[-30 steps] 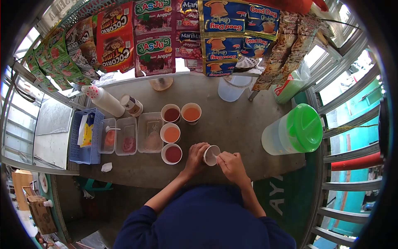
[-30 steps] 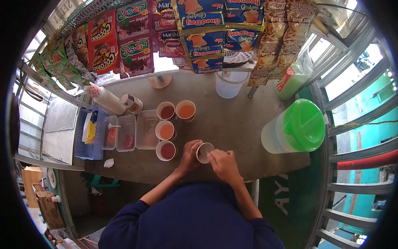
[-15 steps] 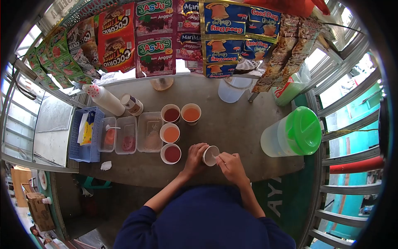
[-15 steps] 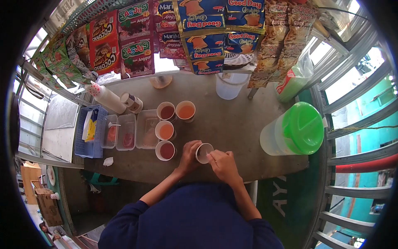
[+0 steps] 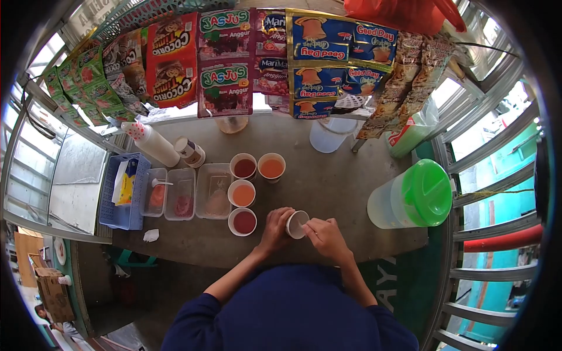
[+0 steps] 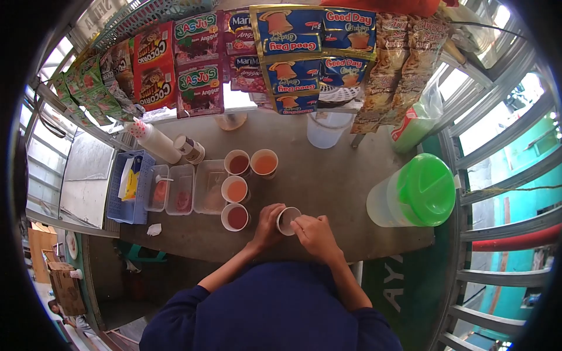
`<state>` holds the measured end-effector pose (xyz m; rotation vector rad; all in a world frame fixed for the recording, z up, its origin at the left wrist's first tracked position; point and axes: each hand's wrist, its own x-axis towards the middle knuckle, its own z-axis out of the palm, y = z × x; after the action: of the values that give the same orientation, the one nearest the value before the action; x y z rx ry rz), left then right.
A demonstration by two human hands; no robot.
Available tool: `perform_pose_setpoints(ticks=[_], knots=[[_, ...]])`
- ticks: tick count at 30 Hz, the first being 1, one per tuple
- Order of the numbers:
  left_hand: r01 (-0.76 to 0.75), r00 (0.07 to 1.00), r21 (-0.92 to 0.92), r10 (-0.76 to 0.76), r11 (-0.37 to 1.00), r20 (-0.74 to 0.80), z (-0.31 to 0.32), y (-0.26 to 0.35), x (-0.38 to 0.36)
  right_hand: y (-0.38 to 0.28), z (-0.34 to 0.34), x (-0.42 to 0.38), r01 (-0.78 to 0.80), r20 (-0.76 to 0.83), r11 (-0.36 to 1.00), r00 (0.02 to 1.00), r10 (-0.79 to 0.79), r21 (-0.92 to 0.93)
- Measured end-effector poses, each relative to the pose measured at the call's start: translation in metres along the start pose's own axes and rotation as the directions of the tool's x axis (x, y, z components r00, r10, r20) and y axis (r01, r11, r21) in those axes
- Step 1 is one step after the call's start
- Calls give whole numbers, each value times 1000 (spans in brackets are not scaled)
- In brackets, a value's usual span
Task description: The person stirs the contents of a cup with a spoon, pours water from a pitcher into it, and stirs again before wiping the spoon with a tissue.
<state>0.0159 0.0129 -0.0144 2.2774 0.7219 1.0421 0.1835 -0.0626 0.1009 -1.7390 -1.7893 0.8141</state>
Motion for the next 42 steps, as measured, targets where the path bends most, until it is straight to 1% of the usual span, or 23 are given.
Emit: perform_pose_setpoints(ticks=[1,3,4,6,7,9,10,12,13,15,16,18,22,24,25,27,28,30,33,37,39,40,42], knots=[[2,1000,-23,-2,1000,0,-2,1,0,-1,-2,-1,-2,2,1000,1000,2,0],[-1,1000,-13,1,1000,10,-1,-2,-1,-2,-3,0,-6,34,992,999,2,124],[-7,1000,-3,7,1000,20,0,-2,0,-2,-3,0,-5,34,992,999,0,123],[-6,1000,3,6,1000,13,1,-2,-1,-2,1,-3,-6,-59,998,998,3,-55],[-6,1000,8,6,1000,8,1,0,0,1,1,-4,-8,-55,998,998,5,-54],[-4,1000,29,4,1000,-6,0,3,0,7,1,-6,-22,71,973,997,6,230],[-10,1000,53,11,999,-23,0,4,1,7,3,-8,-25,73,973,997,8,231],[-1,1000,39,3,999,-30,5,0,-4,3,6,-10,3,-100,1000,995,0,30],[5,999,25,-4,1000,-39,6,0,-3,6,6,-11,2,-102,1000,995,1,31],[-5,999,26,6,1000,-36,7,-1,-3,13,8,-12,-21,14,979,1000,19,205],[-13,999,25,14,1000,-33,7,-1,-4,11,8,-13,-26,14,978,1000,24,209],[-9,1000,15,10,1000,-24,6,-1,-5,5,8,-15,5,-84,984,996,10,176],[-8,1000,9,8,1000,-29,7,-2,-4,8,8,-13,-28,-48,998,998,31,65],[-4,999,14,5,1000,-38,9,-3,-4,15,9,-12,-29,38,940,999,17,340],[-5,999,13,5,1000,-40,9,-2,-5,13,9,-11,-31,41,939,999,18,342],[10,1000,7,-9,1000,-28,7,-1,-6,8,8,-11,-10,-91,1000,996,11,18],[19,1000,3,-19,1000,-21,6,-1,-5,10,7,-11,-10,-94,1000,996,12,19],[7,1000,17,-6,1000,-22,6,-2,-4,14,4,-9,-28,73,973,997,12,228],[4,1000,21,-4,1000,-13,5,-1,-3,10,7,-10,-12,-9,986,1000,14,166],[-10,1000,35,10,999,-1,5,-1,-2,12,9,-12,-22,6,985,1000,21,173],[1,1000,34,-1,999,0,4,-2,-2,17,14,-13,-49,19,905,999,45,422],[14,1000,31,-14,999,-2,5,-1,-2,15,13,-14,-51,15,906,999,50,421],[2,1000,29,-2,1000,-11,4,0,-1,8,9,-15,28,-117,968,993,2,251]])
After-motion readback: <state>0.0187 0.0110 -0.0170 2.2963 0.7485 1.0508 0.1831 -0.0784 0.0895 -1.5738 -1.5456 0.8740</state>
